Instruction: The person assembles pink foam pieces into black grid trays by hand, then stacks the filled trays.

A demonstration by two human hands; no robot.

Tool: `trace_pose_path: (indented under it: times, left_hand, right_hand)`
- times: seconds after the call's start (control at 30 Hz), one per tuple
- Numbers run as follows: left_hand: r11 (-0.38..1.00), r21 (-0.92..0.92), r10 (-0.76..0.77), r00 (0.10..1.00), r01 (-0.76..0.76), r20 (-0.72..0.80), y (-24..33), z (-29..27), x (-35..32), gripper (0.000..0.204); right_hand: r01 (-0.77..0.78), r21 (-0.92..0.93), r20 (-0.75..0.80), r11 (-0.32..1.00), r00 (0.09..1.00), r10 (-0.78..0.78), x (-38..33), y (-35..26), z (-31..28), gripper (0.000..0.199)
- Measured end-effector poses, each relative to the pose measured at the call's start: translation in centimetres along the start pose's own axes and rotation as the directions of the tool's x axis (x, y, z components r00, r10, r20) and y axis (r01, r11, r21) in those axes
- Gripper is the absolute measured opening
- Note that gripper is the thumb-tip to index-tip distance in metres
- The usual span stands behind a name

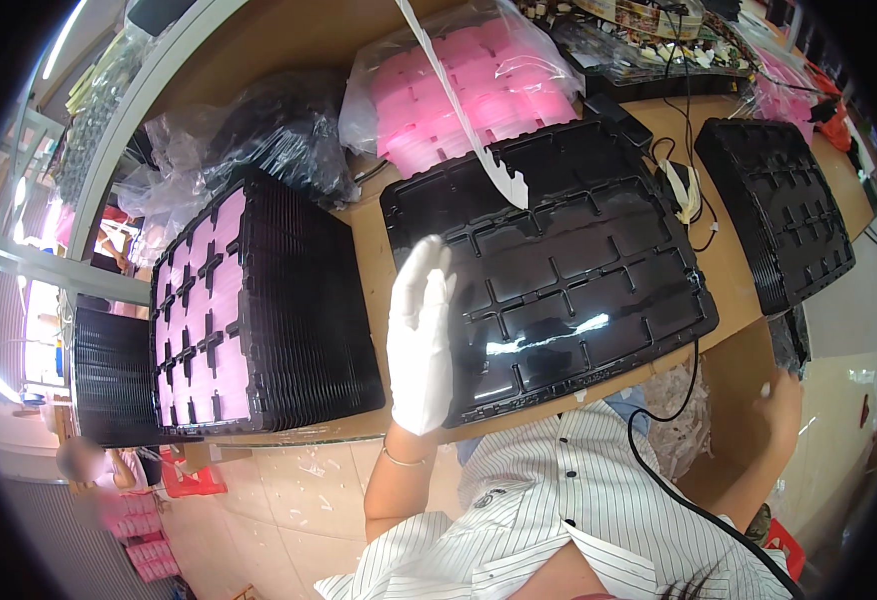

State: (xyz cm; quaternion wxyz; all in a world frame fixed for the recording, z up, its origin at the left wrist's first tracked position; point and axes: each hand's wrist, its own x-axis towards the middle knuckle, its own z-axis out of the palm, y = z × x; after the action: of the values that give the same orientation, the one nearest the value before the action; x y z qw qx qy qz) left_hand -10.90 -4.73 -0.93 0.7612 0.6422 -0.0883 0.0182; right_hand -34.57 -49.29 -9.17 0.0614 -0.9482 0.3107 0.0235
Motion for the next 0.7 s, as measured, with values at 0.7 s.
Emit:
trace_pose_path:
  times: [0.7]
  left_hand:
    - [0.938,-0.330,-0.079,0.993,0.104,0.088,4.7,3.6,-5.2,0.087]
  right_hand:
    - [0.741,0.647,-0.319,-0.181,0.047,-0.947,-4.9,-37.6,-7.5,0.079]
